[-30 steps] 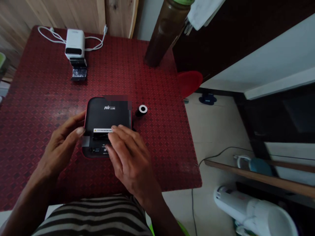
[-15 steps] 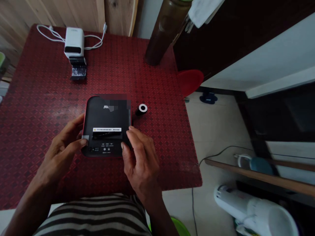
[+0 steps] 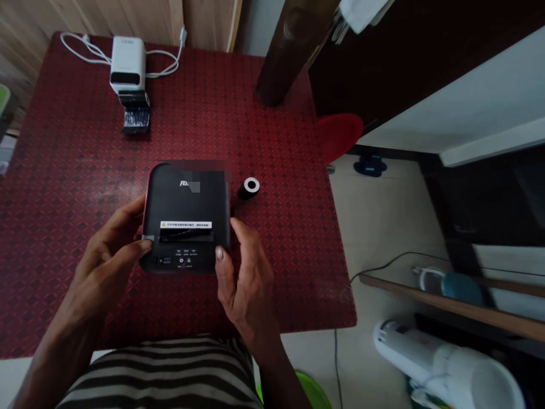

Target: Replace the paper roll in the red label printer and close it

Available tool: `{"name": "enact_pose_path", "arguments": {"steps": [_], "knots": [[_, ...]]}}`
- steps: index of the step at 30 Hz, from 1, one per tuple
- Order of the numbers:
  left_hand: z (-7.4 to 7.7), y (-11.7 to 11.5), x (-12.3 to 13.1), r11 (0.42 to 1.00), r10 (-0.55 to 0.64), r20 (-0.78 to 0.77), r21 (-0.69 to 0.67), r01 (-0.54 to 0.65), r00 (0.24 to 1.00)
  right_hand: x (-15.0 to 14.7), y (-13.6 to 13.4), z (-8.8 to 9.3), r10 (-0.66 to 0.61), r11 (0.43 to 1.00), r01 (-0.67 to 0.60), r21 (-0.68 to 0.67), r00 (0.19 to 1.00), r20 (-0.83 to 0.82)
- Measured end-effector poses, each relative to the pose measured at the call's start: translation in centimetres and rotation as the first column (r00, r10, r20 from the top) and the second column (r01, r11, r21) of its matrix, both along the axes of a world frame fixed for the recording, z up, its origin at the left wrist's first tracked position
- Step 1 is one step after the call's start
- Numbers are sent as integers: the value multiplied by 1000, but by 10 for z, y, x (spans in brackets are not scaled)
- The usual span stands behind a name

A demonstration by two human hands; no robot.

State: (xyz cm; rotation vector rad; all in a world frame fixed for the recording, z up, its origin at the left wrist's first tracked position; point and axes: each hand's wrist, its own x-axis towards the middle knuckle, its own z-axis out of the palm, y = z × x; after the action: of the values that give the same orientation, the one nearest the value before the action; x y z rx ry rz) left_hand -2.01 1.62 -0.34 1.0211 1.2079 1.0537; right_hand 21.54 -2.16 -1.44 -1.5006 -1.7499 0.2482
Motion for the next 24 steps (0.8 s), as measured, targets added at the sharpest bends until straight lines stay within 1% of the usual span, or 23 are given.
{"name": "enact_pose_path", "arguments": {"steps": [3, 8, 11, 13, 16, 18, 21, 24], "knots": [[1, 0, 1, 1000, 6, -9, -3, -6, 1000, 1, 1, -1, 17, 1000, -17, 7, 1000, -2], [1, -1, 1, 1000, 0, -29, -20, -1, 1000, 3, -1, 0, -8, 1000, 8, -14, 1000, -22], [-1, -2, 2, 1000, 3, -16, 17, -2, 1000, 6, 5, 9, -15, 1000, 14, -22, 999, -35], [-2, -2, 3, 999, 9, -6, 40, -9, 1000, 8, 13, 19, 2, 1000, -2, 21, 1000, -10], [-5, -3, 3, 998, -4, 14, 61, 3, 1000, 9, 34, 35, 84, 992, -91, 91, 993, 81], [-6, -3, 3, 998, -13, 28, 64, 11, 1000, 7, 48, 44, 166, 980, -179, 90, 977, 136], [-8, -3, 2, 998, -21, 59, 59, 18, 998, -1, 68, 50, 289, 952, -304, 34, 932, 219], [-10, -3, 0, 998, -28, 77, 65, 23, 997, -12, 81, 50, 343, 939, -338, -69, 895, 285]]}}
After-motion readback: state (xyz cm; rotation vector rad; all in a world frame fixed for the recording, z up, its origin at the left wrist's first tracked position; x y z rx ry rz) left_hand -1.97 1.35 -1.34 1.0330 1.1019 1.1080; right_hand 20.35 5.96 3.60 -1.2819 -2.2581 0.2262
